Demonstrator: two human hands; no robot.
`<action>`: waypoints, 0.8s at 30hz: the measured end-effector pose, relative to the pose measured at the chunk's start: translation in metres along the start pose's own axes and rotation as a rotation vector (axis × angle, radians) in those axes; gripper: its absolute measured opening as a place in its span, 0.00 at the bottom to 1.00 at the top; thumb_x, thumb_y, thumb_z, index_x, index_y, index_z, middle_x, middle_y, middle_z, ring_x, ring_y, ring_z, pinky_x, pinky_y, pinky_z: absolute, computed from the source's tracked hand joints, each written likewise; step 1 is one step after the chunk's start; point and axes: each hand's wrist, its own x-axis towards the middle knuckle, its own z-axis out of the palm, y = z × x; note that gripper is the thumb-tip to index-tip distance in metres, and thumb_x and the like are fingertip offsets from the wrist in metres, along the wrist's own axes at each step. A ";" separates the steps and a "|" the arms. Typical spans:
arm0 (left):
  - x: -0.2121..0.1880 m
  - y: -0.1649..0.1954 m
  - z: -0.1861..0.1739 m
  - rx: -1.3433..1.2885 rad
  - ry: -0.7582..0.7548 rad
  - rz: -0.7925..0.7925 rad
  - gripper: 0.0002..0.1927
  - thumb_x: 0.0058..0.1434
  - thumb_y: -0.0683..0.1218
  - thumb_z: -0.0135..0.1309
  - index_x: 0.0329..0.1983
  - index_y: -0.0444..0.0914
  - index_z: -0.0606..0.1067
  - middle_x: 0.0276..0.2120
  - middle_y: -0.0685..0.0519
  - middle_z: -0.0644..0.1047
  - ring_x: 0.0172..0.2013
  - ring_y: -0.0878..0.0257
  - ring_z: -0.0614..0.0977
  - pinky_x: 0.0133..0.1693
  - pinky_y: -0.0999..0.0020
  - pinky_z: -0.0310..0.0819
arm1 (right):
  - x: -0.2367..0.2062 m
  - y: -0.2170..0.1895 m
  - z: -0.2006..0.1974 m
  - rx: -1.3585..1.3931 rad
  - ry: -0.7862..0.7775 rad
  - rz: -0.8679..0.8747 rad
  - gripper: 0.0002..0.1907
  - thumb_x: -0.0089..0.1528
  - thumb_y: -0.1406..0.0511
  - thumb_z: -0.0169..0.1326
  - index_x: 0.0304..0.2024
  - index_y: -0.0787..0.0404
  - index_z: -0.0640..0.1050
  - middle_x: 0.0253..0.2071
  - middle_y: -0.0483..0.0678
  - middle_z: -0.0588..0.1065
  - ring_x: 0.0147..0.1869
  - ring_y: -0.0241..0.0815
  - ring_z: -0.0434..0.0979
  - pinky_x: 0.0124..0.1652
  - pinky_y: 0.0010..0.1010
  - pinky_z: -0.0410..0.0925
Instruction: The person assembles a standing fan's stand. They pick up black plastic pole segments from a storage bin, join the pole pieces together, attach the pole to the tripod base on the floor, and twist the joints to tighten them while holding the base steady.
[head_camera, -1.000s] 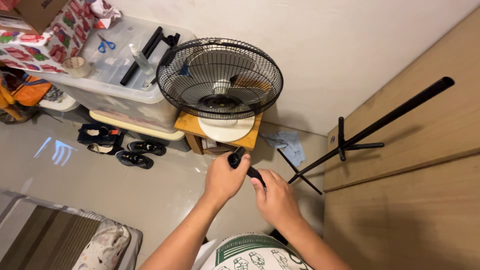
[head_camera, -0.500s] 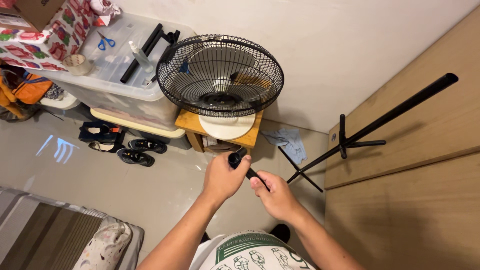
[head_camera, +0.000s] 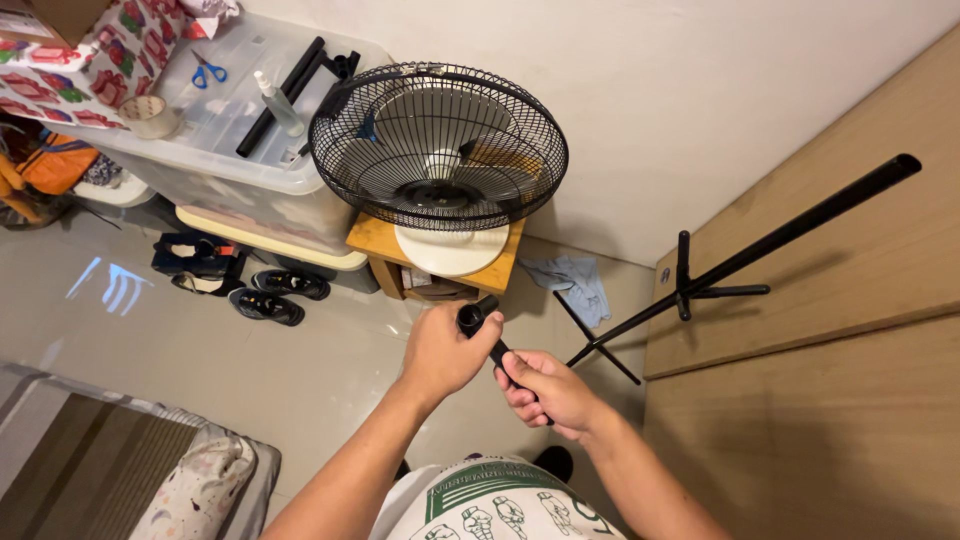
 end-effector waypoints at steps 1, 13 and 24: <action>0.001 0.000 0.002 -0.005 0.004 -0.014 0.20 0.57 0.57 0.56 0.25 0.34 0.76 0.15 0.46 0.73 0.17 0.52 0.73 0.25 0.56 0.68 | 0.000 -0.002 0.000 -0.011 0.024 0.009 0.18 0.70 0.52 0.44 0.35 0.57 0.70 0.20 0.36 0.60 0.18 0.26 0.52 0.19 0.19 0.48; 0.020 0.022 0.049 0.011 0.184 -0.158 0.23 0.57 0.59 0.58 0.24 0.33 0.77 0.16 0.44 0.75 0.20 0.48 0.77 0.27 0.55 0.70 | -0.016 -0.036 -0.014 -0.872 0.486 -0.518 0.16 0.67 0.56 0.51 0.36 0.63 0.76 0.17 0.44 0.67 0.20 0.33 0.63 0.23 0.31 0.61; 0.035 0.029 0.048 -0.062 0.350 -0.199 0.20 0.55 0.57 0.58 0.27 0.33 0.77 0.14 0.46 0.73 0.17 0.55 0.73 0.24 0.58 0.67 | 0.030 -0.059 -0.070 -0.568 -0.016 -0.301 0.19 0.71 0.55 0.48 0.30 0.59 0.71 0.21 0.36 0.63 0.23 0.27 0.57 0.23 0.24 0.55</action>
